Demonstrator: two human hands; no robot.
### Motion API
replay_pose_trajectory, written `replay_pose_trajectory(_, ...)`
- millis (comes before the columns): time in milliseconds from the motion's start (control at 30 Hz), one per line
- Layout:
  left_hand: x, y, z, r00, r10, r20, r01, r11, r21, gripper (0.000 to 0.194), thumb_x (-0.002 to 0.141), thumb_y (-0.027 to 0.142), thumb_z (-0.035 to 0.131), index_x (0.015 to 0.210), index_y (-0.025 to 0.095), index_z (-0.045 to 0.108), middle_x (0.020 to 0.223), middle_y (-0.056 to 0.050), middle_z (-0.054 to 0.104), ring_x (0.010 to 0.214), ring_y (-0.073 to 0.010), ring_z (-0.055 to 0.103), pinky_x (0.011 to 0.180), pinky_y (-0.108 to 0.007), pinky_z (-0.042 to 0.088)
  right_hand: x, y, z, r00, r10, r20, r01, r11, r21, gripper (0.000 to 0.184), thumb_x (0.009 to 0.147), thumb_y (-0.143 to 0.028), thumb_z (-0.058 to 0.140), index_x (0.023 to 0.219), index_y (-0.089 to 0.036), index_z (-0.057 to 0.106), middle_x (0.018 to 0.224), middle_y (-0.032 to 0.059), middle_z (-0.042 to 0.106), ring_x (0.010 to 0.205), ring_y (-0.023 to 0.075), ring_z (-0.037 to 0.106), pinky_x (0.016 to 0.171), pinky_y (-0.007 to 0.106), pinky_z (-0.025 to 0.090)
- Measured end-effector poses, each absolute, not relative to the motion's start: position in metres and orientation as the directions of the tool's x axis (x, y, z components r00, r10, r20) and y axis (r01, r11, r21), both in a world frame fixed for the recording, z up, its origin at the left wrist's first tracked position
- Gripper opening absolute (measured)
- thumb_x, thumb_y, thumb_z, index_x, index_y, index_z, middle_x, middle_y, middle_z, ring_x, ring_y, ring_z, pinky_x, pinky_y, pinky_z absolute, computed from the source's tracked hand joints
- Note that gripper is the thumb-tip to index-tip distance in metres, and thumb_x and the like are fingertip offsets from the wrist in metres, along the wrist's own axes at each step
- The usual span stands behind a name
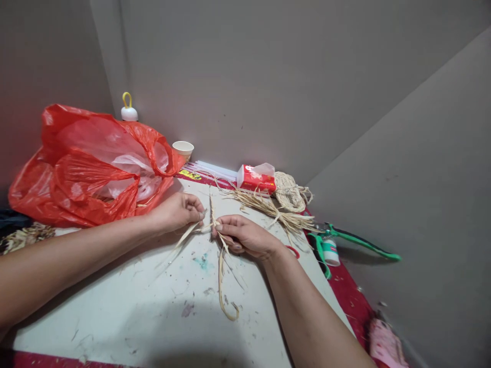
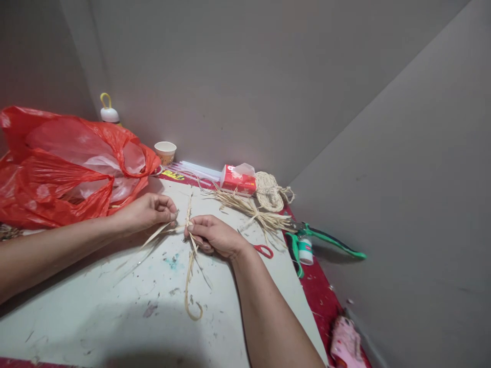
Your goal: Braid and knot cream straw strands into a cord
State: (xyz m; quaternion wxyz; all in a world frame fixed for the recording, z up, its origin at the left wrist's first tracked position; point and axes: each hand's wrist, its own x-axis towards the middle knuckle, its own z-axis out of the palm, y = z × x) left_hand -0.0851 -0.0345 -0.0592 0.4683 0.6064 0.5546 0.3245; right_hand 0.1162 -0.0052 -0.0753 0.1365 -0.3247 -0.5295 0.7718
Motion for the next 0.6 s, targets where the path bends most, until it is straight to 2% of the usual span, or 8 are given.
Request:
replay_pose_trajectory(133, -0.085, -0.036, -0.063, 0.307, 0.934, -0.181, 0.341, 0.070, 0.937, 0.016, 0.066, 0.028, 0.065, 0.074, 0.015, 0.065, 0.065, 0.001, 0.064, 0.055, -0.0080, 0.052, 0.053, -0.019, 0.037, 0.116, -0.006, -0.075, -0.762, 0.550, -0.342, 0.119, -0.400, -0.909, 0.023, 0.075, -0.033, 0.066, 0.075, -0.012, 0.057, 0.044, -0.0086, 0.040, 0.032, 0.0012, 0.025, 0.032, 0.016, 0.014)
replay_pose_trajectory(233, -0.081, -0.037, -0.066, 0.288, 0.932, -0.219, 0.351, 0.110, 0.930, 0.017, 0.062, 0.029, 0.068, 0.071, 0.015, 0.067, 0.069, 0.000, 0.067, 0.061, -0.0099, 0.056, 0.058, -0.020, 0.040, 0.116, -0.006, -0.075, -0.774, 0.543, -0.325, 0.105, -0.395, -0.912, 0.024, 0.075, -0.034, 0.066, 0.074, -0.013, 0.055, 0.044, -0.0088, 0.040, 0.032, 0.0015, 0.025, 0.031, 0.016, 0.015)
replay_pose_trajectory(400, -0.071, -0.037, -0.070, 0.290, 0.923, -0.253, 0.222, 0.193, 0.956, 0.016, 0.060, 0.027, 0.070, 0.064, 0.014, 0.062, 0.060, 0.000, 0.065, 0.058, -0.0111, 0.058, 0.059, -0.022, 0.043, 0.116, -0.005, -0.078, -0.777, 0.539, -0.325, 0.104, -0.399, -0.911, 0.025, 0.074, -0.034, 0.067, 0.071, -0.014, 0.053, 0.044, -0.0087, 0.041, 0.031, 0.0016, 0.027, 0.030, 0.015, 0.016)
replay_pose_trajectory(500, -0.068, -0.038, -0.072, 0.316, 0.917, -0.242, 0.171, 0.195, 0.966, 0.017, 0.060, 0.025, 0.071, 0.064, 0.014, 0.059, 0.054, 0.002, 0.062, 0.052, -0.0100, 0.056, 0.056, -0.022, 0.043, 0.117, -0.004, -0.079, -0.772, 0.543, -0.331, 0.106, -0.404, -0.909, 0.025, 0.074, -0.033, 0.067, 0.070, -0.014, 0.052, 0.044, -0.0085, 0.041, 0.031, 0.0016, 0.027, 0.030, 0.015, 0.016)
replay_pose_trajectory(600, -0.068, -0.039, -0.074, 0.309, 0.924, -0.227, 0.123, 0.198, 0.972, 0.023, 0.058, 0.023, 0.073, 0.073, 0.015, 0.057, 0.051, 0.005, 0.060, 0.049, -0.0099, 0.056, 0.052, -0.021, 0.042, 0.117, -0.003, -0.080, -0.766, 0.545, -0.340, 0.110, -0.409, -0.906, 0.024, 0.074, -0.032, 0.067, 0.070, -0.014, 0.052, 0.044, -0.0088, 0.041, 0.030, 0.0014, 0.026, 0.030, 0.015, 0.016)
